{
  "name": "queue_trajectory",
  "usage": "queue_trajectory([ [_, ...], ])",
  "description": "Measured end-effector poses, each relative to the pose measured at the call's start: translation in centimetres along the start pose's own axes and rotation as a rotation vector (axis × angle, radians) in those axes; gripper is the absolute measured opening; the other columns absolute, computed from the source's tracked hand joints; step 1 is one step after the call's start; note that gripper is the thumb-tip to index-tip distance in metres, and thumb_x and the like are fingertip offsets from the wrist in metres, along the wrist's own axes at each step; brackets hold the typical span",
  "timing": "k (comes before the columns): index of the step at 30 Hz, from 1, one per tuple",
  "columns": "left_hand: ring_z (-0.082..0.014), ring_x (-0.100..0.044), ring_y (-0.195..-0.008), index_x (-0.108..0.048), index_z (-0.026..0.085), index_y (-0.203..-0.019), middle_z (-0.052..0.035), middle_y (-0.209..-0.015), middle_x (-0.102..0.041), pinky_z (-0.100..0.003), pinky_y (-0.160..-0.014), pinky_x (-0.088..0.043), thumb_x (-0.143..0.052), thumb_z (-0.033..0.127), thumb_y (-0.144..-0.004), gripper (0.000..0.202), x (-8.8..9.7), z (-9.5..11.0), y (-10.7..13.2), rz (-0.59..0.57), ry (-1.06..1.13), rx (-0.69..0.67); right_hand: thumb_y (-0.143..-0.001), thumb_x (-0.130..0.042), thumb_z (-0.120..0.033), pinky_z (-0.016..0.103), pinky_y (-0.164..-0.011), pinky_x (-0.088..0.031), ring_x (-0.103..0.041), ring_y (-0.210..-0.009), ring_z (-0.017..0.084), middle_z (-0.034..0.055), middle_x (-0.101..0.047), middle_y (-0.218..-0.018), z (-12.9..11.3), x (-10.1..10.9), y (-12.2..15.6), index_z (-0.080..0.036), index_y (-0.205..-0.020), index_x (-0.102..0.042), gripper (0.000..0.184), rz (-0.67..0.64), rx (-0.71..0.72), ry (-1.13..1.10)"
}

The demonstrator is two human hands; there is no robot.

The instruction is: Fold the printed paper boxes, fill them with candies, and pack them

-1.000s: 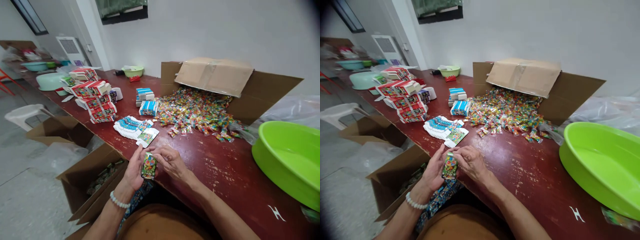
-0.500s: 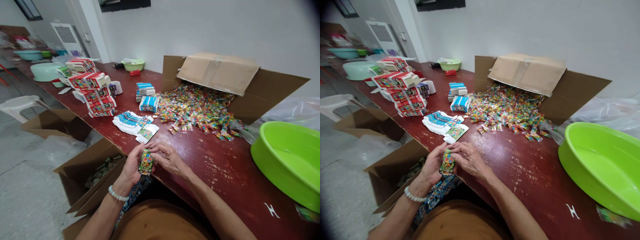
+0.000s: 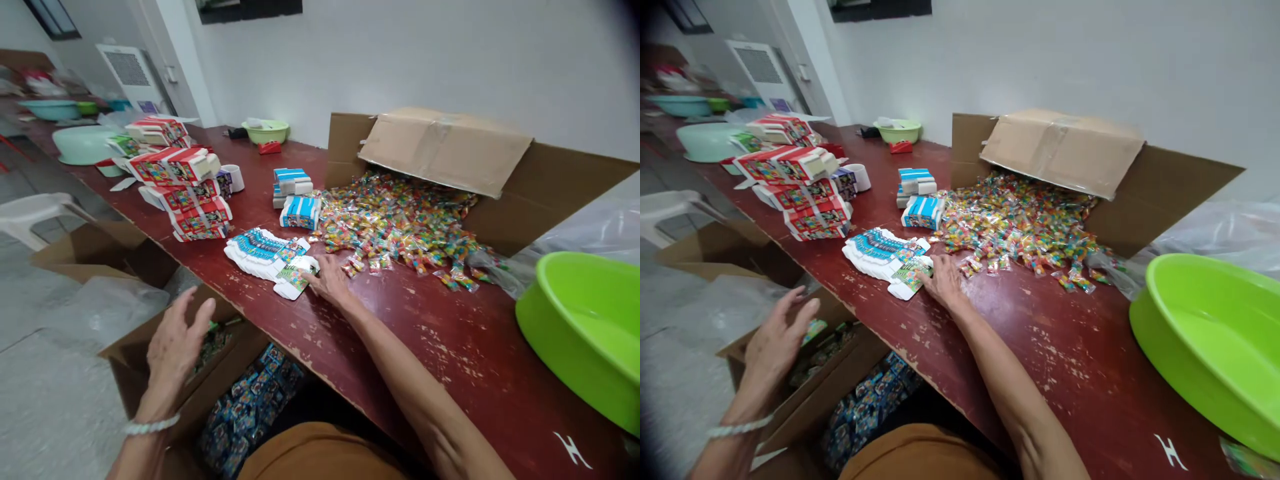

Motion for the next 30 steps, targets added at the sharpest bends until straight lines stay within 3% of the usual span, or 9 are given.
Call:
queue_trajectory([
  [4,-0.0336,-0.057,-0.112,-0.064,0.026,-0.129,-0.0113,-0.127,-0.064,-0.045,-0.093,-0.044,-0.054,0.053,-0.09,0.048,-4.3,4.4,1.6,-0.014,-0.149,-0.325,-0.076,-0.078,-0.046,0.041,-0.094,-0.042,-0.051,-0.116,0.03,0.012,-0.053,-0.119,0.0,-1.1,0.0,-0.021,-0.116,-0.063,0.05,-0.079,-0.056,0.162],
  [8,-0.0364,-0.052,-0.11,-0.065,0.027,-0.13,-0.0155,-0.126,-0.061,-0.049,-0.093,-0.039,-0.061,0.058,-0.085,0.055,-8.3,8.5,2.2,-0.019,-0.275,-0.466,-0.067,-0.084,-0.037,0.039,-0.092,-0.041,-0.052,-0.11,0.027,0.0053,-0.052,-0.106,0.5,-1.1,-0.1,-0.021,-0.098,-0.067,0.039,-0.077,-0.117,-0.002],
  [13,-0.0363,-0.051,-0.108,-0.067,0.022,-0.124,-0.0174,-0.122,-0.062,-0.048,-0.092,-0.036,-0.065,0.055,-0.084,0.052,-8.7,8.4,2.0,0.016,-0.228,-0.507,-0.076,-0.073,-0.024,0.033,-0.083,-0.044,-0.055,-0.091,0.02,0.0012,-0.052,-0.094,0.5,-0.3,0.7,-0.02,-0.089,-0.067,0.014,-0.017,-0.092,-0.162],
  [16,-0.0317,-0.056,-0.097,-0.07,0.02,-0.105,-0.0123,-0.101,-0.068,-0.042,-0.083,-0.039,-0.062,0.045,-0.088,0.032,-7.7,8.3,2.0,-0.031,-0.068,-0.443,-0.077,-0.073,-0.021,0.034,-0.085,-0.043,-0.054,-0.095,0.022,0.0037,-0.053,-0.096,-0.6,1.0,2.1,-0.02,-0.083,-0.068,0.008,0.088,0.019,-0.127],
  [18,-0.0243,-0.058,-0.079,-0.066,0.02,-0.088,-0.0048,-0.08,-0.066,-0.035,-0.074,-0.04,-0.061,0.041,-0.088,0.021,-7.1,8.6,2.0,-0.167,0.156,-0.341,-0.076,-0.075,-0.019,0.035,-0.084,-0.041,-0.053,-0.095,0.023,0.0055,-0.054,-0.095,-1.4,2.1,2.9,-0.02,-0.08,-0.069,0.008,0.15,0.124,-0.056],
  [20,-0.0174,-0.054,-0.064,-0.057,0.021,-0.078,0.001,-0.067,-0.059,-0.029,-0.063,-0.039,-0.063,0.041,-0.084,0.022,-6.6,8.8,2.0,-0.385,0.478,-0.198,-0.077,-0.075,-0.017,0.033,-0.079,-0.041,-0.053,-0.089,0.022,0.0045,-0.057,-0.089,-2.0,3.1,3.6,-0.02,-0.079,-0.067,0.008,0.119,0.214,-0.027],
  [24,-0.0154,-0.061,-0.059,-0.054,0.021,-0.09,0.0018,-0.077,-0.064,-0.026,-0.056,-0.043,-0.072,0.039,-0.074,0.031,-5.6,9.5,2.6,-0.958,0.998,0.145,-0.077,-0.073,-0.013,0.027,-0.068,-0.038,-0.054,-0.071,0.015,-0.0007,-0.061,-0.075,-2.4,4.5,4.6,-0.019,-0.074,-0.062,0.013,-0.053,0.311,-0.126],
  [27,-0.0215,-0.071,-0.067,-0.055,0.022,-0.11,-0.0043,-0.094,-0.071,-0.031,-0.061,-0.052,-0.075,0.036,-0.071,0.046,-4.8,9.9,3.4,-1.288,1.089,0.268,-0.079,-0.07,-0.014,0.024,-0.061,-0.036,-0.054,-0.066,0.013,-0.0013,-0.061,-0.073,-2.4,5.1,5.7,-0.019,-0.073,-0.061,0.011,-0.118,0.298,-0.197],
  [30,-0.0213,-0.07,-0.061,-0.061,0.017,-0.1,-0.0053,-0.082,-0.071,-0.028,-0.056,-0.051,-0.078,0.038,-0.071,0.04,-4.5,10.2,4.1,-1.434,1.075,0.201,-0.082,-0.066,-0.017,0.022,-0.057,-0.035,-0.052,-0.06,0.011,-0.0028,-0.06,-0.069,-2.5,5.4,7.0,-0.019,-0.074,-0.061,0.009,-0.195,0.294,-0.273],
])
Point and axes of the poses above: each hand's wrist, its own y-axis away from the middle knuckle, its own x-axis out of the back of the hand, z = x × y, the point moved 1 cm from there along -y, towards the middle knuckle
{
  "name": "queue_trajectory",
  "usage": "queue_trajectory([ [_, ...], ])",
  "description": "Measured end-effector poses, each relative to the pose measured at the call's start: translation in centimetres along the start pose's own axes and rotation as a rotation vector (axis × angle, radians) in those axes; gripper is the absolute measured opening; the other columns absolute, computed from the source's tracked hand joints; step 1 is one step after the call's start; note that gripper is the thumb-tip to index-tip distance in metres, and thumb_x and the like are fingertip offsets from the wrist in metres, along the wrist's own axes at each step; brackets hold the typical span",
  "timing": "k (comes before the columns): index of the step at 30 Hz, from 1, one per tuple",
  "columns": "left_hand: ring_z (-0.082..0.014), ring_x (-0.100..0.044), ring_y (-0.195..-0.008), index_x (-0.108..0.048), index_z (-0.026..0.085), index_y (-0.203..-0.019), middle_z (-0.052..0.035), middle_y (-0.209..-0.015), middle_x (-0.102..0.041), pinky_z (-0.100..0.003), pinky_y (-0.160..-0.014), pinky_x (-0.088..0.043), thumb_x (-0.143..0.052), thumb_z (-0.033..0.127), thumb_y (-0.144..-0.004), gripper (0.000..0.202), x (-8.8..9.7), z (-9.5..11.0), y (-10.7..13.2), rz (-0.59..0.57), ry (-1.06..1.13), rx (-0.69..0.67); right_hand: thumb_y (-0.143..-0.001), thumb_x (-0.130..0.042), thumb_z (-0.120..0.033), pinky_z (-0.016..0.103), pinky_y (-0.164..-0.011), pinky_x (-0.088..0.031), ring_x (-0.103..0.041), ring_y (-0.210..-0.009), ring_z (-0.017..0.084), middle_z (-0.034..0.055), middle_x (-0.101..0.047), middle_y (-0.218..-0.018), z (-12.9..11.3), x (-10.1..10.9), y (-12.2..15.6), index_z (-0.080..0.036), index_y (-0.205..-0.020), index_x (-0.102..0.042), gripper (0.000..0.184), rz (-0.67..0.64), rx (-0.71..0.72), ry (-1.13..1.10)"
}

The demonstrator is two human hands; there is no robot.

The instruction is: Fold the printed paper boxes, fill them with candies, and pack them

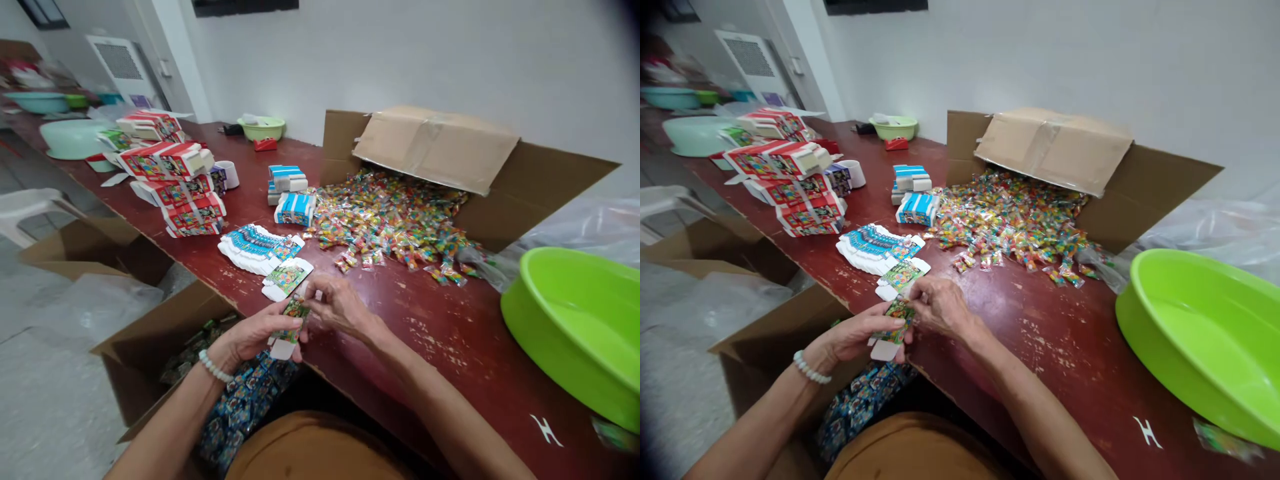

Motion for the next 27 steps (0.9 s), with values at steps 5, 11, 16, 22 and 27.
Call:
queue_trajectory([
  [5,-0.0162,-0.065,-0.053,-0.065,0.012,-0.075,-0.0067,-0.065,-0.067,-0.022,-0.047,-0.044,-0.076,0.05,-0.072,0.04,-0.5,-0.5,-0.1,-0.062,-0.125,0.021,-0.077,-0.063,-0.013,0.021,-0.06,-0.042,-0.057,-0.068,0.011,-0.002,-0.062,-0.082,-0.4,-0.1,1.2,-0.02,-0.091,-0.054,0.017,-0.209,-0.061,-0.353],
  [11,-0.0144,-0.06,-0.044,-0.067,0.012,-0.079,-0.0042,-0.057,-0.065,-0.02,-0.039,-0.04,-0.082,0.05,-0.061,0.044,-1.3,-0.6,-0.1,-0.101,-0.201,0.061,-0.071,-0.064,-0.008,0.025,-0.064,-0.048,-0.064,-0.078,0.016,0.0012,-0.066,-0.095,-1.4,0.0,2.8,-0.022,-0.119,-0.041,0.055,-0.443,0.031,-0.402],
  [16,-0.0105,-0.055,-0.042,-0.065,0.014,-0.075,0.0009,-0.056,-0.06,-0.02,-0.042,-0.043,-0.083,0.035,-0.063,0.03,-2.8,-0.2,0.0,0.044,-0.205,-0.069,-0.077,-0.064,-0.017,0.024,-0.06,-0.047,-0.062,-0.07,0.014,-0.0001,-0.065,-0.09,-1.5,0.4,3.1,-0.021,-0.119,-0.046,0.046,-0.315,-0.033,-0.539],
  [22,-0.0152,-0.061,-0.051,-0.065,0.013,-0.083,-0.0029,-0.065,-0.067,-0.026,-0.048,-0.051,-0.086,0.037,-0.062,0.038,-3.8,-0.7,-0.6,0.361,-0.06,-0.197,-0.075,-0.075,-0.034,0.022,-0.053,-0.041,-0.052,-0.059,0.01,0.001,-0.065,-0.091,-0.1,-0.6,2.7,-0.02,-0.098,-0.065,0.029,0.031,-0.208,-0.556],
  [27,-0.0165,-0.066,-0.065,-0.064,0.013,-0.093,-0.0048,-0.078,-0.071,-0.026,-0.059,-0.054,-0.083,0.04,-0.067,0.042,-3.4,-1.5,-1.5,0.467,-0.087,-0.293,-0.081,-0.064,-0.036,0.024,-0.056,-0.041,-0.054,-0.061,0.013,-0.0015,-0.062,-0.068,0.6,-1.6,2.6,-0.018,-0.072,-0.066,0.02,0.132,-0.248,-0.548],
])
Point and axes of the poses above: each hand's wrist, its own y-axis away from the middle knuckle, its own x-axis out of the back of the hand, z = x × y, the point moved 1 cm from there along -y, towards the middle knuckle
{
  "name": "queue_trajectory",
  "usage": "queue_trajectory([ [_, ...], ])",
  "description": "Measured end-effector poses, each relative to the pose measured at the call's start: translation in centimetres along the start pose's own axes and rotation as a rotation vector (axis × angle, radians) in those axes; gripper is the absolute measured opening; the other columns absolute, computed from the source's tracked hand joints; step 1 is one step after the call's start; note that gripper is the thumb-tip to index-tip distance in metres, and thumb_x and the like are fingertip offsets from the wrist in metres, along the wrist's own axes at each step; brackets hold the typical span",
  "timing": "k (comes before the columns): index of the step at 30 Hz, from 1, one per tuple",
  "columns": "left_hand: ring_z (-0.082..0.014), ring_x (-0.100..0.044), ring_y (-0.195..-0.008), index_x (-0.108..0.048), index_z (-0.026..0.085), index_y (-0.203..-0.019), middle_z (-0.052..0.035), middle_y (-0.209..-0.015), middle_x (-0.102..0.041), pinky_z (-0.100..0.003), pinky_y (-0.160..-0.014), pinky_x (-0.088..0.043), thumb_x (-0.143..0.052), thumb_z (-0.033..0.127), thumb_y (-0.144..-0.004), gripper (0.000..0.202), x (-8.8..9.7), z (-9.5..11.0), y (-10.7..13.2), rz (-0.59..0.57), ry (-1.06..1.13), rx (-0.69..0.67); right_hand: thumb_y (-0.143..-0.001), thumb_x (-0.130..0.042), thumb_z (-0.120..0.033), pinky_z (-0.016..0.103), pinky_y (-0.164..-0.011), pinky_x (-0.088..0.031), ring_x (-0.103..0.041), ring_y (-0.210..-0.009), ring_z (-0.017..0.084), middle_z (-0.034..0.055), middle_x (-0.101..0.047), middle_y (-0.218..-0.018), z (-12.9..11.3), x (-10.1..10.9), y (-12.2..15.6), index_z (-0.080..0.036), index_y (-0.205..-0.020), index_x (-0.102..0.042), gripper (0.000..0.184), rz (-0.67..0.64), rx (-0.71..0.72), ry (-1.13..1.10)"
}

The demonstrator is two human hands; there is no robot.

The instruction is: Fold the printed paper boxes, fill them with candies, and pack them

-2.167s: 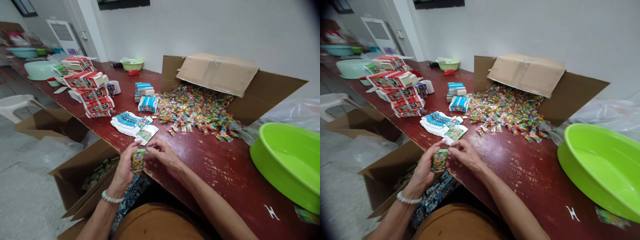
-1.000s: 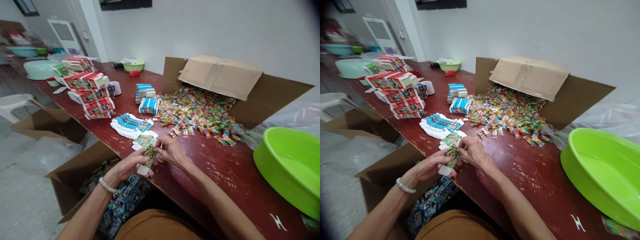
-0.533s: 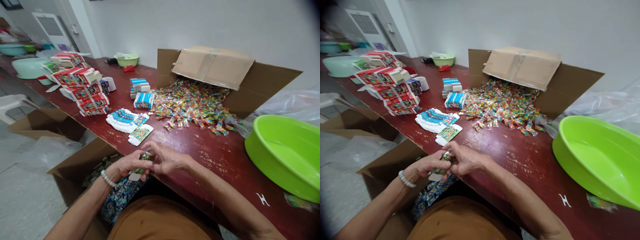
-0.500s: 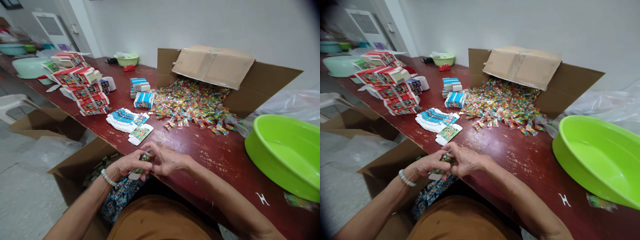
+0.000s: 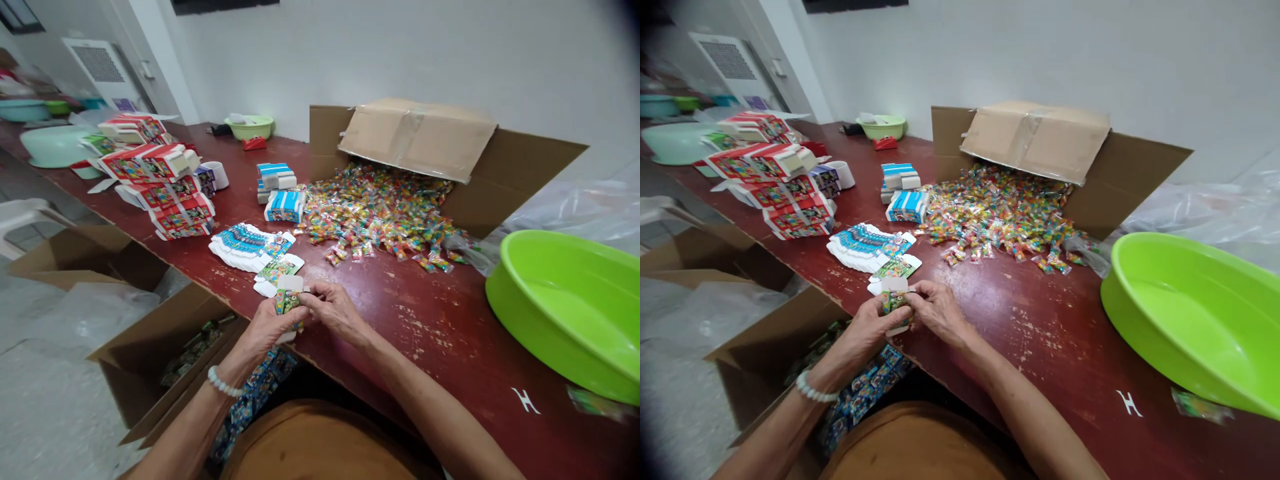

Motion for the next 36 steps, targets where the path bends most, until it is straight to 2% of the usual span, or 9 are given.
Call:
queue_trajectory([
  [3,-0.0192,-0.07,-0.078,-0.054,0.019,-0.116,-0.0044,-0.094,-0.073,-0.03,-0.069,-0.057,-0.082,0.038,-0.07,0.057,0.4,-0.5,0.3,0.108,-0.053,-0.159,-0.083,-0.061,-0.034,0.025,-0.06,-0.04,-0.054,-0.063,0.013,-0.0022,-0.062,-0.067,-0.1,0.5,-0.2,-0.018,-0.075,-0.066,0.018,0.026,0.04,0.084],
  [5,-0.0198,-0.071,-0.079,-0.044,0.024,-0.128,-0.0027,-0.095,-0.073,-0.033,-0.072,-0.058,-0.082,0.037,-0.071,0.069,0.4,-0.6,0.8,0.186,-0.078,-0.245,-0.082,-0.063,-0.033,0.026,-0.063,-0.043,-0.056,-0.066,0.014,-0.0026,-0.064,-0.07,-0.2,0.6,-0.2,-0.018,-0.095,-0.067,0.019,0.045,0.041,0.071],
  [9,-0.021,-0.071,-0.084,-0.043,0.024,-0.133,-0.0053,-0.099,-0.073,-0.032,-0.076,-0.059,-0.079,0.036,-0.074,0.07,-0.3,-0.5,1.8,0.229,-0.063,-0.285,-0.079,-0.07,-0.034,0.026,-0.065,-0.048,-0.062,-0.071,0.016,-0.0029,-0.067,-0.078,0.3,-0.3,0.4,-0.023,-0.123,-0.053,0.049,0.165,-0.006,-0.083],
  [14,-0.0181,-0.069,-0.072,-0.052,0.022,-0.113,-0.0023,-0.088,-0.073,-0.028,-0.066,-0.056,-0.082,0.037,-0.07,0.055,-0.6,0.3,1.6,0.126,0.109,-0.176,-0.08,-0.069,-0.04,0.027,-0.068,-0.048,-0.058,-0.071,0.014,-0.0016,-0.065,-0.078,1.1,-1.3,0.7,-0.021,-0.091,-0.066,0.022,0.211,0.048,-0.164],
  [17,-0.016,-0.066,-0.066,-0.054,0.021,-0.098,0.0002,-0.08,-0.071,-0.026,-0.062,-0.054,-0.082,0.041,-0.07,0.044,-0.3,0.5,1.2,0.089,0.155,-0.129,-0.075,-0.072,-0.047,0.025,-0.059,-0.044,-0.053,-0.063,0.013,-0.0018,-0.062,-0.069,1.0,-0.6,0.2,-0.019,-0.075,-0.065,0.029,0.145,-0.061,-0.175],
  [22,-0.0095,-0.06,-0.064,-0.056,0.019,-0.084,0.004,-0.073,-0.065,-0.018,-0.06,-0.047,-0.074,0.04,-0.081,0.028,0.2,0.2,0.8,0.067,0.072,-0.181,-0.057,-0.086,-0.037,0.024,-0.056,-0.042,-0.052,-0.058,0.011,-0.0039,-0.061,-0.067,0.2,0.7,-0.7,-0.018,-0.086,-0.065,0.04,0.02,-0.199,-0.279],
  [28,-0.0138,-0.065,-0.062,-0.049,0.025,-0.105,0.0027,-0.081,-0.07,-0.025,-0.059,-0.053,-0.082,0.042,-0.072,0.05,-0.3,0.6,1.3,0.103,0.265,-0.048,-0.069,-0.081,-0.046,0.025,-0.059,-0.044,-0.055,-0.06,0.012,-0.0016,-0.065,-0.067,-0.2,0.1,-0.6,-0.018,-0.071,-0.067,0.031,0.027,0.011,-0.155],
  [32,-0.0177,-0.065,-0.05,-0.055,0.018,-0.107,-0.0048,-0.076,-0.07,-0.029,-0.048,-0.053,-0.06,0.06,-0.086,0.048,-0.9,0.5,1.6,-0.043,0.347,0.198,-0.076,-0.075,-0.055,0.024,-0.048,-0.043,-0.056,-0.05,0.012,-0.0023,-0.064,-0.064,0.2,-0.4,0.1,-0.021,-0.085,-0.069,0.036,-0.011,-0.027,-0.143],
  [36,-0.0165,-0.06,-0.04,-0.057,0.017,-0.105,-0.0039,-0.065,-0.068,-0.025,-0.039,-0.046,-0.046,0.063,-0.092,0.049,-0.7,-0.2,1.1,0.022,0.318,0.25,-0.075,-0.075,-0.055,0.025,-0.051,-0.047,-0.061,-0.054,0.014,-0.0008,-0.066,-0.066,-0.1,-0.2,-0.1,-0.02,-0.076,-0.064,0.036,-0.064,-0.061,-0.126],
])
Point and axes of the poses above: each hand's wrist, its own y-axis away from the middle knuckle, its own x-axis out of the back of the hand, z = x × y, the point moved 1 cm from there along -y, towards the middle knuckle
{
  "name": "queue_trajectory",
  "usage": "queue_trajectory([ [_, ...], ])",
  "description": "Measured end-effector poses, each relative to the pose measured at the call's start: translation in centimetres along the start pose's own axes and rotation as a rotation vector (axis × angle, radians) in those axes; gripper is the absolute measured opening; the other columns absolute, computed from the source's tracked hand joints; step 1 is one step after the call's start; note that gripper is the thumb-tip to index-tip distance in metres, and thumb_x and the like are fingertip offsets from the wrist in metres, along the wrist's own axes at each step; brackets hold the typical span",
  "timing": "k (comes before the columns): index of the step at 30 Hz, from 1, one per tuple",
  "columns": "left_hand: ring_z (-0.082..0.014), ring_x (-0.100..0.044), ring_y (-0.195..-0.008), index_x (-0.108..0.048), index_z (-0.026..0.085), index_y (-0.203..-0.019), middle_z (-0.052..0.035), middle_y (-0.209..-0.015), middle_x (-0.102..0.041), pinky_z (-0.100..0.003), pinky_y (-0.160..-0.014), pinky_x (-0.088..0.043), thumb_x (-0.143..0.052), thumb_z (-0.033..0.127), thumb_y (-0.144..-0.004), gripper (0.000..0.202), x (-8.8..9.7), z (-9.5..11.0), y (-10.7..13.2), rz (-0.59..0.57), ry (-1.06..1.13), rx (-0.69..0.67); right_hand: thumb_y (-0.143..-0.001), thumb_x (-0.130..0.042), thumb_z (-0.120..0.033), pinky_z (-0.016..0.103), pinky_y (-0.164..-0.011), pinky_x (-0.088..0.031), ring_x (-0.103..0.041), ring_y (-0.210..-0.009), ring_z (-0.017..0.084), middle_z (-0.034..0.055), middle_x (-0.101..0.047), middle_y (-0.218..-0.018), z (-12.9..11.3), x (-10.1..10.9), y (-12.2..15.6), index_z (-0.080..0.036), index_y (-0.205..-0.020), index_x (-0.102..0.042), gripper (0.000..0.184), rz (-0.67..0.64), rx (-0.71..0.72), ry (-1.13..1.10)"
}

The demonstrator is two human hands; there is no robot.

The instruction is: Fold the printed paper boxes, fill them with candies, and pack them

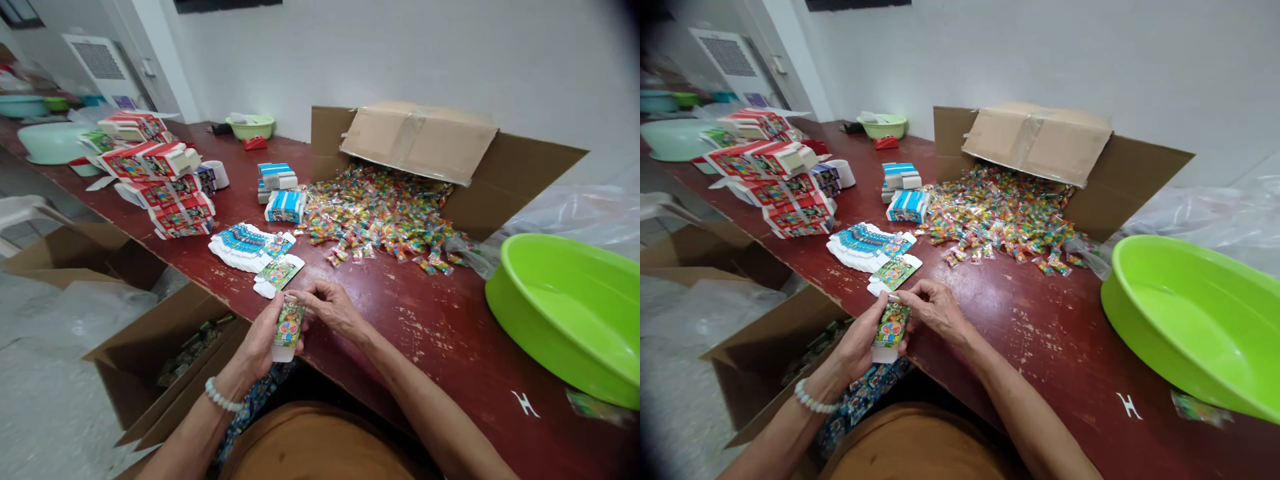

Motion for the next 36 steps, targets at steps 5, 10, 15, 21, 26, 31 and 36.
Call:
queue_trajectory([
  [5,-0.014,-0.057,-0.037,-0.061,0.016,-0.086,-0.0029,-0.06,-0.065,-0.023,-0.038,-0.042,-0.046,0.075,-0.085,0.061,0.0,0.1,-0.5,-0.073,-0.068,-0.058,-0.07,-0.077,-0.037,0.023,-0.055,-0.044,-0.057,-0.058,0.012,-0.0005,-0.067,-0.068,-1.0,0.3,-1.3,-0.017,-0.072,-0.064,0.024,-0.006,-0.038,0.007],
  [10,-0.0134,-0.055,-0.037,-0.062,0.016,-0.085,-0.0028,-0.058,-0.064,-0.022,-0.037,-0.04,-0.044,0.079,-0.083,0.066,0.3,0.2,-0.6,-0.077,-0.092,-0.064,-0.075,-0.07,-0.031,0.022,-0.056,-0.041,-0.054,-0.058,0.01,-0.0008,-0.066,-0.067,-1.3,0.5,-1.6,-0.015,-0.075,-0.069,0.015,0.027,0.034,0.169],
  [15,-0.0158,-0.056,-0.036,-0.059,0.018,-0.121,-0.0011,-0.057,-0.063,-0.023,-0.035,-0.041,-0.042,0.078,-0.084,0.072,0.7,-0.2,-1.0,-0.081,-0.095,-0.072,-0.083,-0.067,-0.049,0.025,-0.054,-0.046,-0.06,-0.057,0.014,0.0017,-0.067,-0.071,-1.4,-0.1,-0.2,-0.018,-0.082,-0.07,0.031,-0.158,0.014,0.082],
  [21,-0.0159,-0.059,-0.043,-0.053,0.024,-0.121,0.0026,-0.062,-0.064,-0.026,-0.042,-0.05,-0.066,0.057,-0.082,0.052,-0.2,0.5,-2.3,-0.032,0.027,-0.105,-0.096,-0.055,-0.038,0.031,-0.079,-0.052,-0.065,-0.085,0.017,0.0044,-0.069,-0.098,-0.5,2.0,-2.3,-0.021,-0.097,-0.071,0.023,-0.09,0.211,0.455],
  [26,-0.0106,-0.063,-0.059,-0.059,0.019,-0.106,-0.0001,-0.084,-0.07,-0.022,-0.057,-0.055,-0.084,0.032,-0.069,0.046,0.2,1.4,-3.3,0.002,0.096,-0.217,-0.096,-0.053,-0.023,0.042,-0.102,-0.039,-0.052,-0.12,0.026,0.0148,-0.06,-0.132,0.5,7.5,-7.0,-0.016,-0.126,-0.063,0.032,0.295,0.103,1.215],
  [31,-0.0095,-0.06,-0.057,-0.065,0.018,-0.107,0.0024,-0.078,-0.069,-0.018,-0.051,-0.05,-0.089,0.035,-0.062,0.054,2.5,1.4,-3.4,0.101,-0.127,-0.263,-0.09,-0.064,-0.036,0.048,-0.095,-0.039,-0.047,-0.115,0.033,0.0095,-0.063,-0.129,1.3,9.0,-7.8,-0.021,-0.11,-0.072,0.027,0.177,0.041,1.353],
  [36,-0.0143,-0.067,-0.07,-0.066,0.015,-0.096,-0.0034,-0.088,-0.074,-0.021,-0.06,-0.056,-0.094,0.031,-0.051,0.056,4.0,2.0,-2.8,0.213,-0.133,-0.302,-0.098,-0.046,-0.022,0.045,-0.094,-0.039,-0.043,-0.119,0.031,0.0132,-0.06,-0.128,1.5,8.1,-6.3,-0.021,-0.106,-0.072,0.027,0.138,0.022,1.434],
])
Point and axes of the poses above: each hand's wrist, its own y-axis away from the middle knuckle, its own x-axis out of the back of the hand, z = x × y, the point moved 1 cm from there along -y, towards the middle knuckle
